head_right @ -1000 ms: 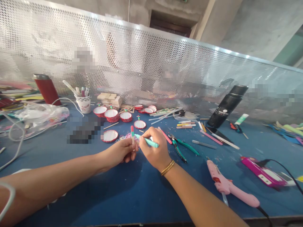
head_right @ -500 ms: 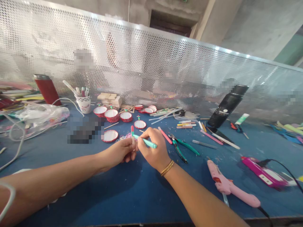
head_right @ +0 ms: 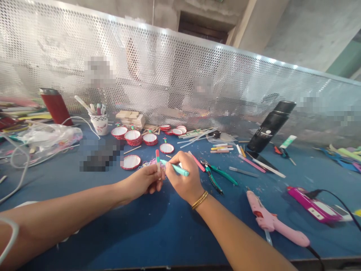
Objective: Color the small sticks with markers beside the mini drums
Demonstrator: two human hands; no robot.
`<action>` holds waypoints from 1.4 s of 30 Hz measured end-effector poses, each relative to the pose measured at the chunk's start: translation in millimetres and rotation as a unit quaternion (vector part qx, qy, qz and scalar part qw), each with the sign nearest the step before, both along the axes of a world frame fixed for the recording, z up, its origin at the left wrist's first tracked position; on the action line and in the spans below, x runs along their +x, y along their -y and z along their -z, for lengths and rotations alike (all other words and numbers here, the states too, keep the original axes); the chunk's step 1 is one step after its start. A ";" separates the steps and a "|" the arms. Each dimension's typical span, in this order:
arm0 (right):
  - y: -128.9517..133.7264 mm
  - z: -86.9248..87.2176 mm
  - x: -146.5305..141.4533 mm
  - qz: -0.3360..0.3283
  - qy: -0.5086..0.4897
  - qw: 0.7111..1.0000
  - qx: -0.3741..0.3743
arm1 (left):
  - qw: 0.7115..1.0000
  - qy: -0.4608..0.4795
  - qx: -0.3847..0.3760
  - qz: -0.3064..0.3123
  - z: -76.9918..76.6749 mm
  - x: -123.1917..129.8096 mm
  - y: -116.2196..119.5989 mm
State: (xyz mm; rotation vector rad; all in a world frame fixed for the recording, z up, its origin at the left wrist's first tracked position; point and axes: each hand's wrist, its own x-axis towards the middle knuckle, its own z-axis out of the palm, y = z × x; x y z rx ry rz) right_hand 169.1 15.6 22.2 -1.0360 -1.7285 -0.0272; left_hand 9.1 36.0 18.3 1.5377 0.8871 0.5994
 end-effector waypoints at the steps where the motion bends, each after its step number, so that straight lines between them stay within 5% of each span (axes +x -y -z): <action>1: 0.3 0.1 -0.1 -0.005 0.003 1.000 -0.001 | 1.000 0.001 0.004 0.001 0.3 0.0 -0.1; 42: 1.6 -1.2 -1.4 0.004 0.013 1.000 0.002 | 1.000 0.006 0.001 -0.009 -2.7 0.8 1.7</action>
